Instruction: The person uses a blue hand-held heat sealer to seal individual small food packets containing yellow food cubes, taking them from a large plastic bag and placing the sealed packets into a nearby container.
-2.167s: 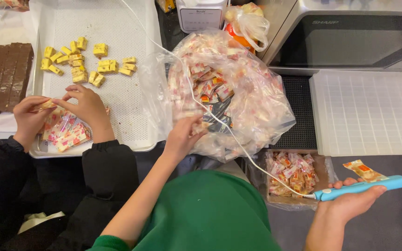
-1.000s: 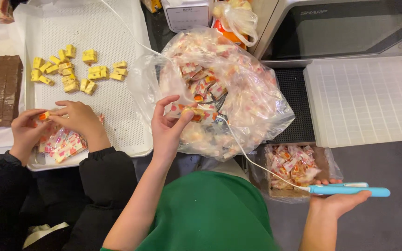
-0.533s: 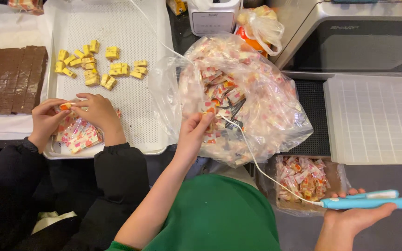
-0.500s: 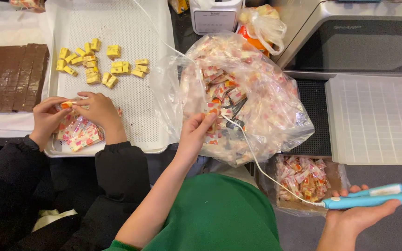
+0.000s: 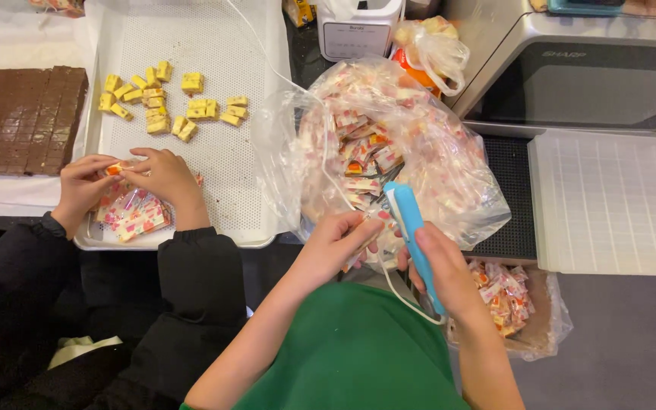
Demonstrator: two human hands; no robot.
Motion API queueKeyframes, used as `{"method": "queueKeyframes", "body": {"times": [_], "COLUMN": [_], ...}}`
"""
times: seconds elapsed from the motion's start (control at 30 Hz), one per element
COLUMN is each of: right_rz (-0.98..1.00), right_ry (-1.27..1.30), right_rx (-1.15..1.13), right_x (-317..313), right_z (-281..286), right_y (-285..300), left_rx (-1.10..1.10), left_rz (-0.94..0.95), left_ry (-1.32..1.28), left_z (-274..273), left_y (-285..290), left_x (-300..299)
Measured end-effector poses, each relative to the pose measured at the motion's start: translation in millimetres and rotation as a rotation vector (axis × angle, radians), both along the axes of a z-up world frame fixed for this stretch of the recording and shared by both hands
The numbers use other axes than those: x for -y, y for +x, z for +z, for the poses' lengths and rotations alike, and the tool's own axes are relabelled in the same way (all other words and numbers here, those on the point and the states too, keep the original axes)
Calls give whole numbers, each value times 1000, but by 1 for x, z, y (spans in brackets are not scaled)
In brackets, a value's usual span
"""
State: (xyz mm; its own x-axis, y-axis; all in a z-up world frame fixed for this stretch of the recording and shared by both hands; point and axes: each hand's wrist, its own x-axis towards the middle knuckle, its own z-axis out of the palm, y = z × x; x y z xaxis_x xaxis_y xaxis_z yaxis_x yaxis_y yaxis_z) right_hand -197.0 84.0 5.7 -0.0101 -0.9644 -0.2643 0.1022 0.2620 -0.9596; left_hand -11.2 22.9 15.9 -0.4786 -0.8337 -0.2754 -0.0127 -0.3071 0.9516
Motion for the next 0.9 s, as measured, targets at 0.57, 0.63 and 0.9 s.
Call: {"method": "queueKeyframes", "body": {"times": [0.57,0.63,0.9], "right_rz": [124,119,81], "right_ry": [39,45,22], "right_rx": [-31,-23,24], "right_x": [-6,-7,-15], "right_z": [-3,-4,-6], "right_y": [-5,-5,-8], "left_rx": [189,202,85], "left_rz": [-92,-94,-108], "left_ry": [44,41,91], "left_z": [22,24,24], "left_y": [0,0,-5], "left_x": [-14,-14,-14]}}
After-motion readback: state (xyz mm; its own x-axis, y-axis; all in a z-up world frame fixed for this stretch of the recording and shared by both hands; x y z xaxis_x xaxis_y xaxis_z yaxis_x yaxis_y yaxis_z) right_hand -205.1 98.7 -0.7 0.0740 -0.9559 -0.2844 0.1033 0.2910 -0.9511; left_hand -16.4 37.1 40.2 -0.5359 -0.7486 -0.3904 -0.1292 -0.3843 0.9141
